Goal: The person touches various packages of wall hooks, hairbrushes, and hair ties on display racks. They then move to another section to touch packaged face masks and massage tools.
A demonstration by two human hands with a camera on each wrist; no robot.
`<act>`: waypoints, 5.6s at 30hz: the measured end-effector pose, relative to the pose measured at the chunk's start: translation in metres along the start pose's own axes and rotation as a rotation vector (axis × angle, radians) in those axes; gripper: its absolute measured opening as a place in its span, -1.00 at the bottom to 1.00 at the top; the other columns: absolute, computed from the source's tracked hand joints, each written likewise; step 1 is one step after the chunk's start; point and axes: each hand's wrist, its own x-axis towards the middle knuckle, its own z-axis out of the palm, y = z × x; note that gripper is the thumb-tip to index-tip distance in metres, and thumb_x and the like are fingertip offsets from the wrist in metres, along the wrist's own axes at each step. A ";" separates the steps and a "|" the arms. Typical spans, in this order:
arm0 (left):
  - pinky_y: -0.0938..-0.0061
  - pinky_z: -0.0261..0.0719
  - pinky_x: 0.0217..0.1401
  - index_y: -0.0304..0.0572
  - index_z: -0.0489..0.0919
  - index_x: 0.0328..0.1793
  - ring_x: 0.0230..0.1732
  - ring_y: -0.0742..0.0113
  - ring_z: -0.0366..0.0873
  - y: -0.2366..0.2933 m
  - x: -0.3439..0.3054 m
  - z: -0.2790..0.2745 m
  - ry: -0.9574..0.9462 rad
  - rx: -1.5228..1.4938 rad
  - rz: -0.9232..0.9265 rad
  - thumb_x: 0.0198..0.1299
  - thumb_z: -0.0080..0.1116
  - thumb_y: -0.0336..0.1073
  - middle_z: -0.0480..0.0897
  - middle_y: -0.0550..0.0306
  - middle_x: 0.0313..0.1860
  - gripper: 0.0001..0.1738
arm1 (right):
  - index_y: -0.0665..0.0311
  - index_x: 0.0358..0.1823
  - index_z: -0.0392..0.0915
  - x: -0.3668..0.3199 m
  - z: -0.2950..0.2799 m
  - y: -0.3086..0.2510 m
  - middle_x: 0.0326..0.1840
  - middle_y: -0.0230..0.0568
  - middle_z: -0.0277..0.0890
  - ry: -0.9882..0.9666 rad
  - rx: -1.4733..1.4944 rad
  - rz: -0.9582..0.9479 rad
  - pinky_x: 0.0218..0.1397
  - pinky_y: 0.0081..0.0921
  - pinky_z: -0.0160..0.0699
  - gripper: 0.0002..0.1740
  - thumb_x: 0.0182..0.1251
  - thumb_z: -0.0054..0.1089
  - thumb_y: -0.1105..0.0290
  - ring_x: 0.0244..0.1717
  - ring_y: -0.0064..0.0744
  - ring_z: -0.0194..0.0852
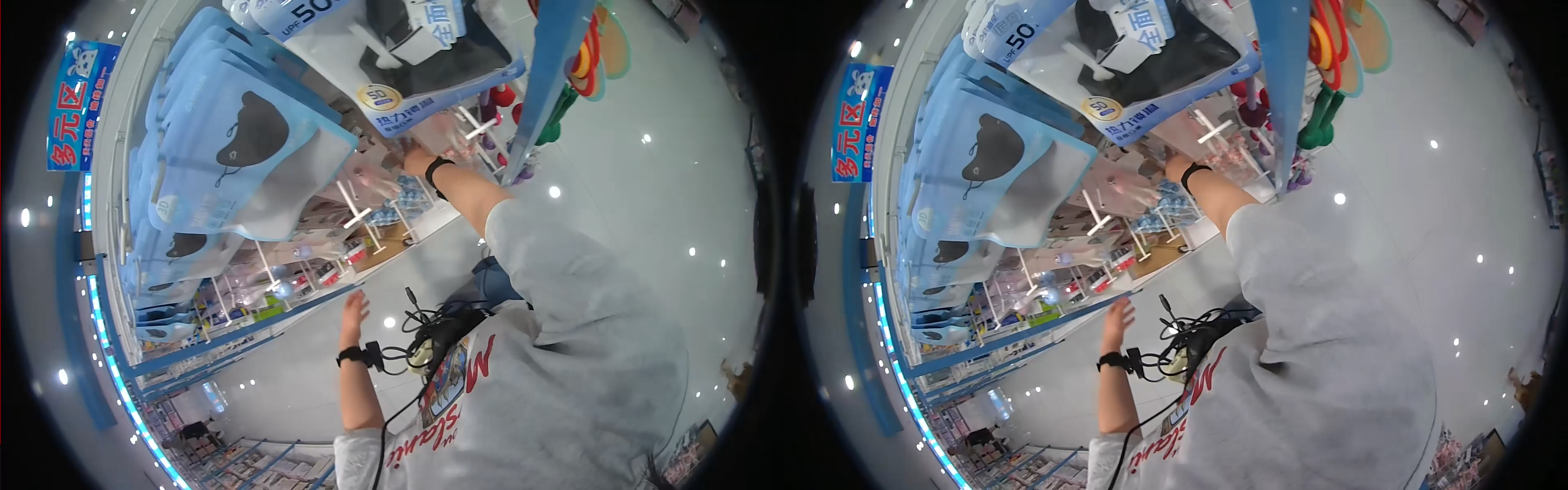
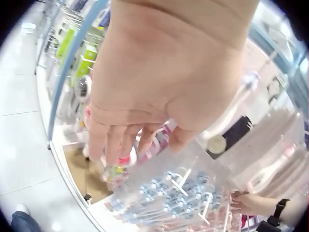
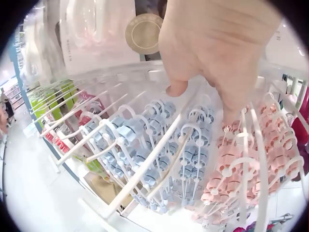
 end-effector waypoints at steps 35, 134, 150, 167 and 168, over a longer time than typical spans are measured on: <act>0.25 0.37 0.13 -0.24 0.25 0.26 0.12 0.11 0.43 -0.061 -0.061 0.010 0.078 -0.239 -0.158 0.24 -0.13 -0.06 0.45 -0.06 0.13 -0.45 | 0.28 0.00 0.37 0.096 0.152 0.062 -0.08 0.23 0.43 0.057 0.340 0.312 -0.02 -0.09 0.35 -0.63 0.26 -0.19 0.24 -0.03 0.14 0.41; 0.47 0.37 0.01 -0.14 0.33 0.21 0.00 0.33 0.48 -0.117 -0.046 -0.050 0.180 -0.644 -0.041 0.20 -0.08 -0.04 0.52 0.11 0.03 -0.49 | 0.26 0.13 0.30 -0.048 0.045 -0.019 0.02 -0.01 0.40 -0.114 0.187 -0.280 0.12 -0.27 0.27 -0.60 0.28 -0.10 0.32 0.04 -0.02 0.35; 0.47 0.37 0.02 -0.16 0.32 0.21 0.01 0.31 0.47 -0.129 -0.050 -0.051 0.203 -0.631 -0.085 0.21 -0.11 -0.04 0.52 0.09 0.04 -0.49 | 0.21 -0.09 0.49 -0.052 0.013 -0.056 -0.07 -0.08 0.48 -0.025 0.407 -0.036 0.13 -0.27 0.22 -0.58 0.22 -0.11 0.06 0.03 -0.08 0.33; 0.39 0.36 0.09 -0.18 0.33 0.21 0.05 0.26 0.46 -0.152 -0.045 -0.044 0.174 -0.677 -0.113 0.24 -0.13 -0.03 0.50 0.05 0.06 -0.49 | 0.21 -0.01 0.45 -0.017 0.056 -0.020 -0.04 -0.17 0.47 0.153 0.196 -0.178 0.05 -0.36 0.28 -0.62 0.22 -0.06 0.17 -0.04 -0.28 0.36; 0.39 0.36 0.10 -0.18 0.33 0.21 0.06 0.25 0.46 -0.153 -0.045 -0.046 0.173 -0.678 -0.106 0.24 -0.13 -0.03 0.50 0.05 0.07 -0.49 | 0.21 0.00 0.44 -0.017 0.057 -0.019 -0.04 -0.17 0.47 0.121 0.207 -0.155 0.04 -0.36 0.28 -0.62 0.22 -0.05 0.19 -0.04 -0.30 0.36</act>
